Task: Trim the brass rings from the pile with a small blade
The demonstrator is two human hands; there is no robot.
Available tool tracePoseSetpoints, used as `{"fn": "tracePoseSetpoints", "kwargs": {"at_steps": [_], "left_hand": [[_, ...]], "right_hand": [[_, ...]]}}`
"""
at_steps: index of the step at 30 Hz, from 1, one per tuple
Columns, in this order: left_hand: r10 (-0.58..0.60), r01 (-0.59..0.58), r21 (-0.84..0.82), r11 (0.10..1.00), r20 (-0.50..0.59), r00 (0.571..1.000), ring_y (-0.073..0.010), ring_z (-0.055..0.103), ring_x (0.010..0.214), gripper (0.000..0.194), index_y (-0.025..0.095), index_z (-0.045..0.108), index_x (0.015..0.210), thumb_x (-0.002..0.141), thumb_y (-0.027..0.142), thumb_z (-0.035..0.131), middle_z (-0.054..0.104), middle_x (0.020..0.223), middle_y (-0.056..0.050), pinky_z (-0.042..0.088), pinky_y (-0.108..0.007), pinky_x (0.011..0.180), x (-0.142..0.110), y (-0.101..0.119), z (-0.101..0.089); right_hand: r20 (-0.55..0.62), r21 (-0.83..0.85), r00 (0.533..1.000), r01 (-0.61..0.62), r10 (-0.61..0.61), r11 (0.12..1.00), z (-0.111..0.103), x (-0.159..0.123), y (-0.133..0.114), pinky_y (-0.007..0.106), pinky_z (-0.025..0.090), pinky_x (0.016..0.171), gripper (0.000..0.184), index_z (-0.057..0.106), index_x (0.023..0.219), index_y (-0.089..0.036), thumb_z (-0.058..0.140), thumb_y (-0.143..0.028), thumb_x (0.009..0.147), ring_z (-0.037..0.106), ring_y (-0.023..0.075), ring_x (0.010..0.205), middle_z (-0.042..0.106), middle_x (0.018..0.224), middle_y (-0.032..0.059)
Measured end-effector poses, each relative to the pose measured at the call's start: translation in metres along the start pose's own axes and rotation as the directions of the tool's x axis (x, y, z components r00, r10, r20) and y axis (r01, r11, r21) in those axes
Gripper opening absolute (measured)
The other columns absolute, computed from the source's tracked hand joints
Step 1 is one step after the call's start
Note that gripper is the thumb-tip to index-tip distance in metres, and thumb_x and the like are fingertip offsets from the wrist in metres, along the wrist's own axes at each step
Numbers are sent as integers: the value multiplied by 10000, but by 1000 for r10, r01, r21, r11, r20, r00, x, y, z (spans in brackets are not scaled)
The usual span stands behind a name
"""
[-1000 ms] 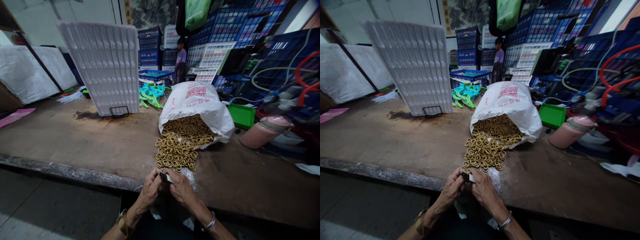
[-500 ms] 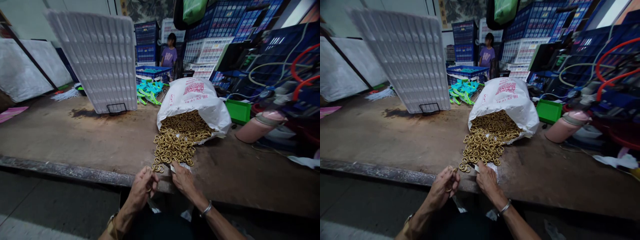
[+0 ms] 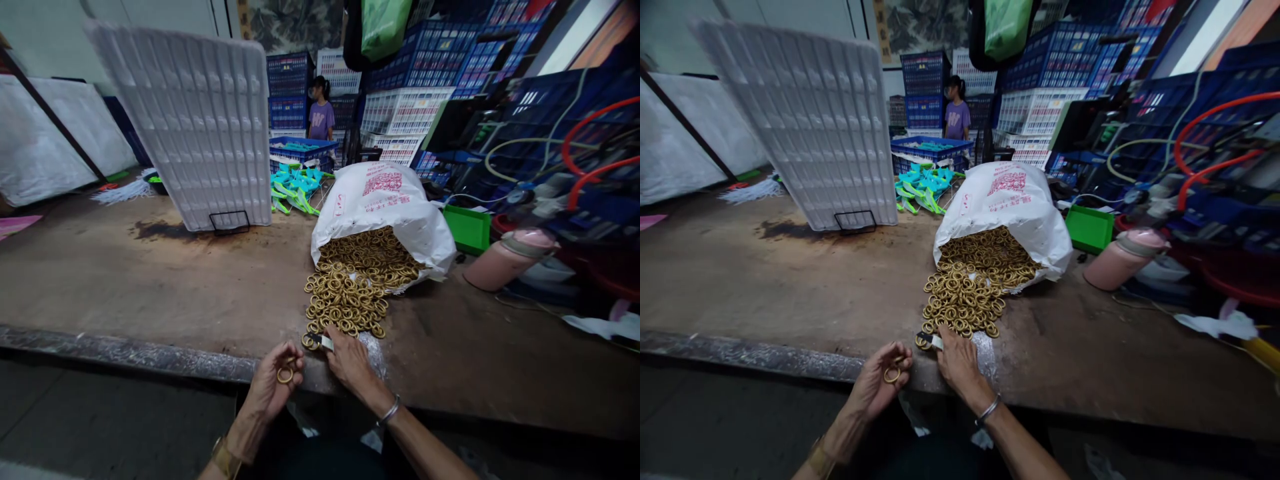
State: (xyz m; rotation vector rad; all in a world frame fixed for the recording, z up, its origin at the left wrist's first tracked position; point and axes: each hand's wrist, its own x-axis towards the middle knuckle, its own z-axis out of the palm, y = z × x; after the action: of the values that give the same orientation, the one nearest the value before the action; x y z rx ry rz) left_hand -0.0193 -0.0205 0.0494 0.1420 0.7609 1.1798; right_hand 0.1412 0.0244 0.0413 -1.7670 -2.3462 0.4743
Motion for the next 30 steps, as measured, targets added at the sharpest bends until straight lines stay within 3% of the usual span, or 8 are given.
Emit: {"fn": "tracePoseSetpoints", "kwargs": {"at_steps": [3,6,10,15,17,20,25,30], "left_hand": [[-29,29,-6,1000,-35,999,-98,557,603,212,121,503,594,702,266,615,587,707,-32,404,-169,455,3,-6,1],[-17,20,81,996,-36,999,-101,556,595,211,128,510,650,695,299,624,573,684,-17,407,-171,441,3,-13,6],[76,-69,295,953,-13,997,-79,505,500,304,149,507,776,672,407,630,531,621,24,344,-145,365,5,-23,15],[196,-146,528,836,-38,980,-47,371,358,468,158,502,897,623,517,623,458,500,79,260,-143,316,14,-34,28],[232,-177,580,796,-21,973,-39,326,342,427,148,533,845,632,508,619,426,455,87,263,-148,333,17,-35,33],[327,-284,580,763,33,944,-66,441,458,342,140,563,683,640,473,626,523,536,32,367,-163,451,21,-33,35],[399,-397,686,609,168,902,-163,562,643,269,171,630,645,657,440,619,632,651,-23,449,-231,627,29,-29,20],[403,-491,771,404,332,853,-219,591,729,202,240,684,715,658,421,615,658,694,-37,450,-269,717,46,-31,-5]], "right_hand": [[14,-53,998,-56,57,997,0,1,0,245,262,575,228,476,945,-194,449,-122,729,580,165,718,631,810,44],[-1,-34,996,-91,91,995,-1,2,3,240,258,555,212,479,925,-177,452,-125,722,569,164,681,622,762,47],[-51,177,990,-122,133,977,-5,3,7,223,282,533,93,471,801,-192,381,-194,782,516,135,590,571,670,8],[-127,496,979,-75,158,865,-5,-1,0,223,356,583,180,445,704,-210,352,-333,797,487,132,617,515,653,-13],[-136,580,974,-68,179,812,-2,-3,-4,228,370,600,209,441,688,-209,356,-369,792,484,133,625,501,641,-17],[-131,658,973,-58,190,751,1,-5,-7,226,377,608,212,438,679,-208,380,-387,776,477,129,629,487,639,-24],[-75,678,983,-74,169,731,-1,-4,-4,223,378,624,219,454,697,-205,369,-386,784,478,131,668,493,665,-20],[-20,613,992,-87,125,786,2,-1,-3,220,358,595,257,495,642,-192,381,-384,769,470,129,650,520,634,-13]]}}
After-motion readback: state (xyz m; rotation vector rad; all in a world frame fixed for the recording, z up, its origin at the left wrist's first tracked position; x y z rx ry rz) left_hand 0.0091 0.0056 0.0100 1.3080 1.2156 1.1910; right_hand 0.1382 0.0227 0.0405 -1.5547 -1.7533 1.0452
